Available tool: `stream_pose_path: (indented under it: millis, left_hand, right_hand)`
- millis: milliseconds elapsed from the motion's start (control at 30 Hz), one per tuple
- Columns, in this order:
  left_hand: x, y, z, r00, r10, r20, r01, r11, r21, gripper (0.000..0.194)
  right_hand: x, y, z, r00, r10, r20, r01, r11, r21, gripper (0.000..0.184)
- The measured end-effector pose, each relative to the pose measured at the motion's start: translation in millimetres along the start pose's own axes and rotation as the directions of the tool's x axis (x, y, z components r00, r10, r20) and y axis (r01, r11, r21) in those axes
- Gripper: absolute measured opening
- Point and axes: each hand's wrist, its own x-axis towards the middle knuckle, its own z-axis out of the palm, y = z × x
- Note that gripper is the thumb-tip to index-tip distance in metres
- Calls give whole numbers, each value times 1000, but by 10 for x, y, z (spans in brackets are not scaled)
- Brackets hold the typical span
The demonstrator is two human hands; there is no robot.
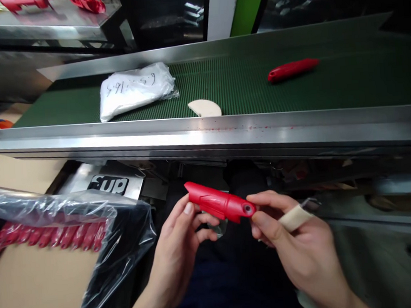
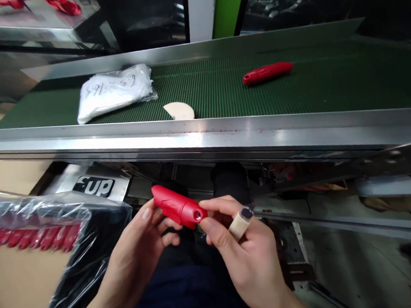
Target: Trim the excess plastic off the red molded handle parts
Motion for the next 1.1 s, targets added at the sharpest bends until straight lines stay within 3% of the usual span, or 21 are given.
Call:
stream_pose_path:
  millis: [100, 200, 367, 533, 633, 733, 867, 967, 1100]
  left_hand:
    - [27, -21, 25, 998, -49, -27, 46, 993, -113, 16]
    - [50, -59, 30, 990, -132, -41, 122, 975, -188, 8]
    - [40, -136, 25, 952, -307, 2, 297, 916, -268, 22]
    - [36, -159, 9, 932, -360, 37, 350, 871, -344, 22]
    - [47, -134, -14, 942, -331, 57, 326, 861, -390, 17]
    - [36, -76, -34, 968, -241, 67, 246, 870, -426, 9]
    - [-14, 12, -13, 976, -164, 141, 210, 877, -432, 11]
    - [-59, 17, 37, 972, -166, 164, 215, 913, -347, 17]
    - [-131, -61, 97, 985, -159, 72, 171, 963, -207, 14]
  right_hand:
    - [-31, -60, 33, 994, -94, 51, 99, 991, -90, 19]
    - [-44, -94, 71, 992, -84, 91, 93, 992, -91, 22]
    - [-51, -117, 132, 997, -24, 77, 26, 999, -28, 27]
    - [-55, -137, 146, 993, -22, 119, 18, 999, 37, 30]
    - [-16, -118, 95, 993, -16, 113, 6, 997, 83, 31]
    - [52, -91, 18, 1000, 2, 27, -4, 997, 73, 36]
    - [111, -96, -41, 998, -47, -43, 42, 991, -123, 35]
    - [134, -124, -33, 984, -174, 43, 178, 925, -335, 32]
    - [153, -153, -3, 915, -338, 221, 401, 827, -395, 34]
